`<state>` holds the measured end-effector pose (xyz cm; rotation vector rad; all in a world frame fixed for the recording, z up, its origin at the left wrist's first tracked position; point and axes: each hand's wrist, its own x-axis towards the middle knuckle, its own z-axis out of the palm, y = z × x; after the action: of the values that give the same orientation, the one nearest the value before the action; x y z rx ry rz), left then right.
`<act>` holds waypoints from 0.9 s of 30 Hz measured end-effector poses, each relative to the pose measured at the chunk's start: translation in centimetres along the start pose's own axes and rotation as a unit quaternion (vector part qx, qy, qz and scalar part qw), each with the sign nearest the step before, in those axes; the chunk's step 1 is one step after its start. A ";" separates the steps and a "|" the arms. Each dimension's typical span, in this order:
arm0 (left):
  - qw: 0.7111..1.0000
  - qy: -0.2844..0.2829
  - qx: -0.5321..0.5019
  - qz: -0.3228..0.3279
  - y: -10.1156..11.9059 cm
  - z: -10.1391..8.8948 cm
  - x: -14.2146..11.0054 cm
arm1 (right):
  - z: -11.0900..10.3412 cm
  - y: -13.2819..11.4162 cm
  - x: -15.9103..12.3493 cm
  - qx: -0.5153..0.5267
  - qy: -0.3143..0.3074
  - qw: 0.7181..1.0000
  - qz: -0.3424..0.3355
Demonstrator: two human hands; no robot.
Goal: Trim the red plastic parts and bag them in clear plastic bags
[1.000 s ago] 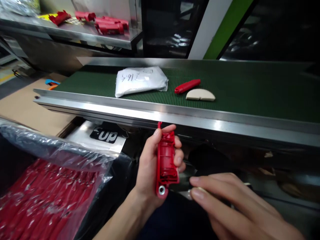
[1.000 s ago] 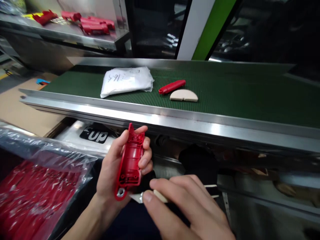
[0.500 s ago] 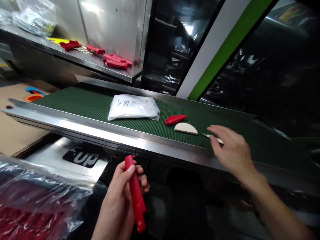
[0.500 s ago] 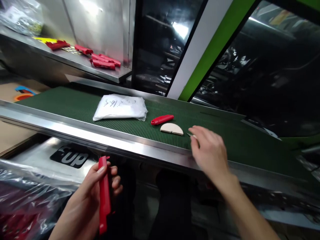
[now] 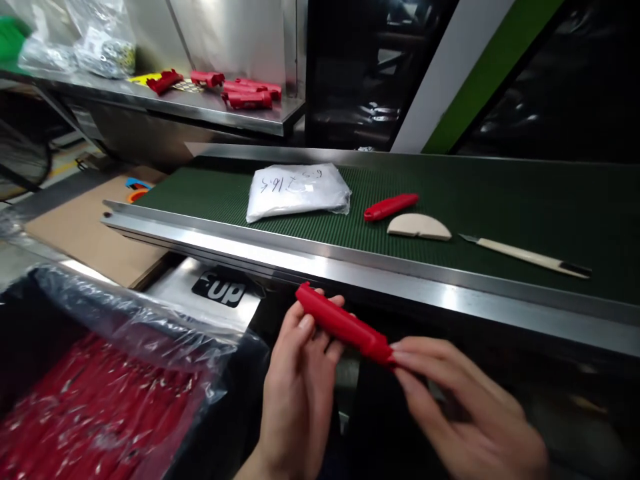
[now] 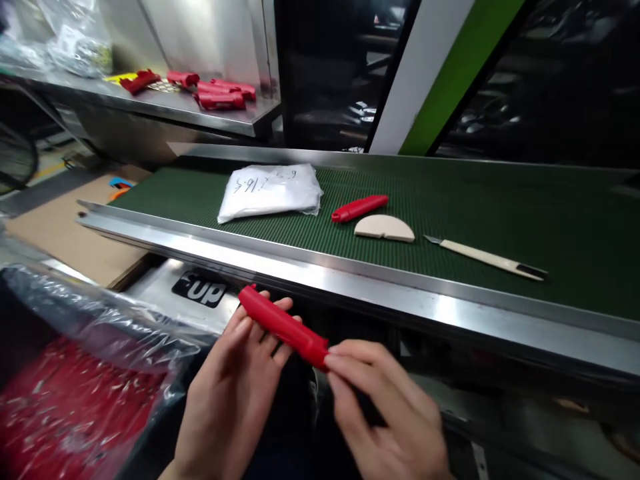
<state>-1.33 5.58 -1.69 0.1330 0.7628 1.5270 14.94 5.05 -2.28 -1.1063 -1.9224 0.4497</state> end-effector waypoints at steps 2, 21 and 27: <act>0.999 -0.028 0.034 0.007 -0.4 -0.5 -0.4 | -0.8 0.6 -0.6 0.007 0.018 0.999 0.038; 0.995 0.022 0.089 -0.036 -2.0 -1.1 -3.9 | -3.2 3.1 -2.6 0.199 -0.005 0.960 0.195; 0.993 0.072 0.012 -0.096 -1.5 -1.8 -4.9 | -2.7 2.7 -2.8 0.206 -0.024 0.953 0.223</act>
<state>-0.36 0.24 -2.12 -0.0324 0.8829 1.3548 19.26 3.92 -3.93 -1.2447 -1.5095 1.0820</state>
